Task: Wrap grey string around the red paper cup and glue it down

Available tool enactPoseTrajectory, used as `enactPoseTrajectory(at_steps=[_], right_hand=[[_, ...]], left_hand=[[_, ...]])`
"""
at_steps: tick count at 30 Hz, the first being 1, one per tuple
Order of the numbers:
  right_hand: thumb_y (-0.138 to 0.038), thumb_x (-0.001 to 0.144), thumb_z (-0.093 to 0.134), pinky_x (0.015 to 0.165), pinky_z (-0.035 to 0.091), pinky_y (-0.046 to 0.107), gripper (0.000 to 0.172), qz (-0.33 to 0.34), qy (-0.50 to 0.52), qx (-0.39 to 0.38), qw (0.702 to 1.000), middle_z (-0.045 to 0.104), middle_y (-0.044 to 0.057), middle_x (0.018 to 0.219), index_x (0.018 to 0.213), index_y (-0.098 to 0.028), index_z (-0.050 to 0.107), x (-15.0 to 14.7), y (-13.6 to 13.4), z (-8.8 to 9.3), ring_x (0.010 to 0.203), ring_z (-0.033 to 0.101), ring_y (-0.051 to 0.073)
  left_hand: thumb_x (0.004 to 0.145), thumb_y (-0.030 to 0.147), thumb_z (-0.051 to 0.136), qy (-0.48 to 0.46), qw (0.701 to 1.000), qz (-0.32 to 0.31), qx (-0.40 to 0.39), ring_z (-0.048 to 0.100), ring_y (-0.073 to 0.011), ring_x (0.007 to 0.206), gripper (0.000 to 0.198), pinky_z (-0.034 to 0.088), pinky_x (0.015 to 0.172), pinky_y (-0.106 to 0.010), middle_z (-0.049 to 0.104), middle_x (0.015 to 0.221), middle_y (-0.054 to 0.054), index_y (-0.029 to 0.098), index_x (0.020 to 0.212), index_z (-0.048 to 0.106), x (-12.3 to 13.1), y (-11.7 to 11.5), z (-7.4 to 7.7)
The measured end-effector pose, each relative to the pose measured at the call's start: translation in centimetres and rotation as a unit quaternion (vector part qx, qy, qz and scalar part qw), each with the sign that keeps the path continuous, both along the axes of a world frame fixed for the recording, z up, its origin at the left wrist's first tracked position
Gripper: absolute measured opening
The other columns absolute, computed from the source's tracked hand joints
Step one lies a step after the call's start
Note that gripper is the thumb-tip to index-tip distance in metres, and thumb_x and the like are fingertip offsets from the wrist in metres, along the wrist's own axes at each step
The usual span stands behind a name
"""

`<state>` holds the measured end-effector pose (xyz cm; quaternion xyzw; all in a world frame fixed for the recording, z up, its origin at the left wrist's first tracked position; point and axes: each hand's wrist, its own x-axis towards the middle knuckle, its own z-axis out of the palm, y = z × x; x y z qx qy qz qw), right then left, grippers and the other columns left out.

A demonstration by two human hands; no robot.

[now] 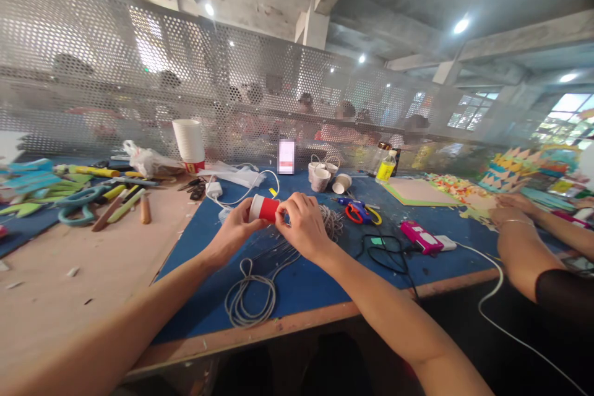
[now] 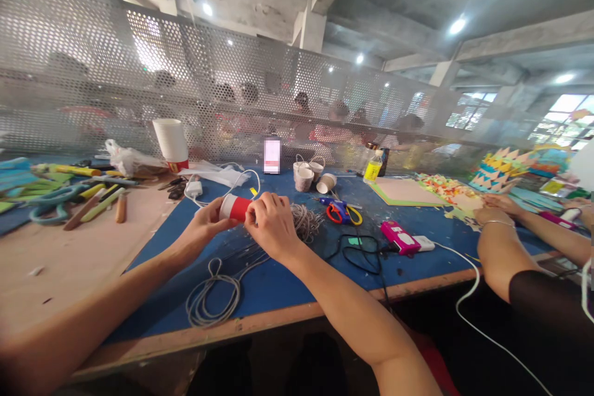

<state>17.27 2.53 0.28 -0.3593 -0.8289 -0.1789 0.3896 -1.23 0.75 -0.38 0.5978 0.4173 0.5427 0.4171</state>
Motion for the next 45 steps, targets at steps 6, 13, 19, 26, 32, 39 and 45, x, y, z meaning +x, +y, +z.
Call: enactPoseTrajectory(at_steps=[6, 13, 19, 26, 32, 39, 45], right_hand=[[-0.019, 0.093, 0.060, 0.085, 0.042, 0.036, 0.004, 0.015, 0.010, -0.013, 1.000, 0.064, 0.006, 0.092, 0.091, -0.021, 0.063, 0.2, 0.1, 0.2, 0.093, 0.061, 0.021], [-0.021, 0.096, 0.060, 0.085, 0.042, 0.035, 0.007, 0.034, 0.004, -0.017, 0.999, 0.065, 0.005, 0.092, 0.091, -0.021, 0.064, 0.2, -0.1, 0.3, 0.092, 0.062, 0.020], [-0.019, 0.094, 0.060, 0.084, 0.042, 0.035, 0.007, 0.031, 0.000, -0.014, 0.999, 0.066, 0.005, 0.090, 0.088, -0.021, 0.063, 0.1, -0.3, 0.5, 0.091, 0.062, 0.020], [-0.020, 0.094, 0.059, 0.084, 0.040, 0.034, 0.009, 0.032, -0.016, -0.005, 0.999, 0.066, 0.005, 0.089, 0.086, -0.020, 0.064, 0.1, -0.2, 0.5, 0.089, 0.062, 0.019], [-0.021, 0.099, 0.056, 0.084, 0.038, 0.035, 0.012, 0.049, -0.038, 0.018, 0.998, 0.067, 0.005, 0.090, 0.092, -0.020, 0.065, 0.4, -0.2, 0.5, 0.090, 0.059, 0.019], [-0.021, 0.098, 0.055, 0.088, 0.037, 0.037, 0.012, 0.065, -0.054, 0.027, 0.996, 0.067, 0.005, 0.095, 0.096, -0.021, 0.067, 0.5, -0.5, 0.5, 0.093, 0.058, 0.020], [-0.019, 0.095, 0.054, 0.090, 0.038, 0.039, 0.014, 0.083, -0.057, 0.020, 0.995, 0.067, 0.005, 0.097, 0.096, -0.020, 0.068, 0.5, -0.8, 0.7, 0.092, 0.056, 0.020]], left_hand=[[0.071, 0.029, 0.078, -0.039, 0.999, 0.011, -0.007, 0.058, -0.0176, 0.075, 0.033, 0.042, 0.068, -0.028, 0.065, 0.083, 0.001, 0.018, 0.099, 0.064, 0.0, 0.1, 0.0], [0.071, 0.026, 0.077, -0.061, 0.998, 0.008, -0.011, 0.056, -0.0162, 0.072, 0.026, 0.041, 0.066, -0.028, 0.065, 0.080, 0.002, 0.018, 0.092, 0.064, -0.2, 0.1, 0.1], [0.069, 0.026, 0.078, -0.067, 0.998, 0.013, -0.009, 0.056, -0.0153, 0.070, 0.027, 0.041, 0.066, -0.028, 0.065, 0.079, 0.002, 0.018, 0.091, 0.065, -0.2, 0.1, 0.0], [0.069, 0.026, 0.079, -0.072, 0.997, 0.013, -0.015, 0.056, -0.0152, 0.071, 0.028, 0.042, 0.068, -0.027, 0.065, 0.080, 0.002, 0.017, 0.092, 0.065, -0.2, 0.2, -0.3], [0.069, 0.029, 0.081, -0.074, 0.997, 0.027, -0.010, 0.055, -0.0145, 0.070, 0.029, 0.042, 0.068, -0.027, 0.065, 0.079, 0.001, 0.016, 0.090, 0.066, -0.1, 0.4, -0.4], [0.069, 0.034, 0.082, -0.071, 0.997, 0.041, -0.004, 0.057, -0.0148, 0.070, 0.033, 0.044, 0.066, -0.026, 0.065, 0.078, 0.001, 0.016, 0.092, 0.067, -0.4, 0.7, -0.9], [0.068, 0.033, 0.083, -0.071, 0.996, 0.046, -0.005, 0.058, -0.0142, 0.069, 0.034, 0.044, 0.066, -0.025, 0.065, 0.078, 0.002, 0.016, 0.092, 0.066, -0.5, 0.7, -1.0]])
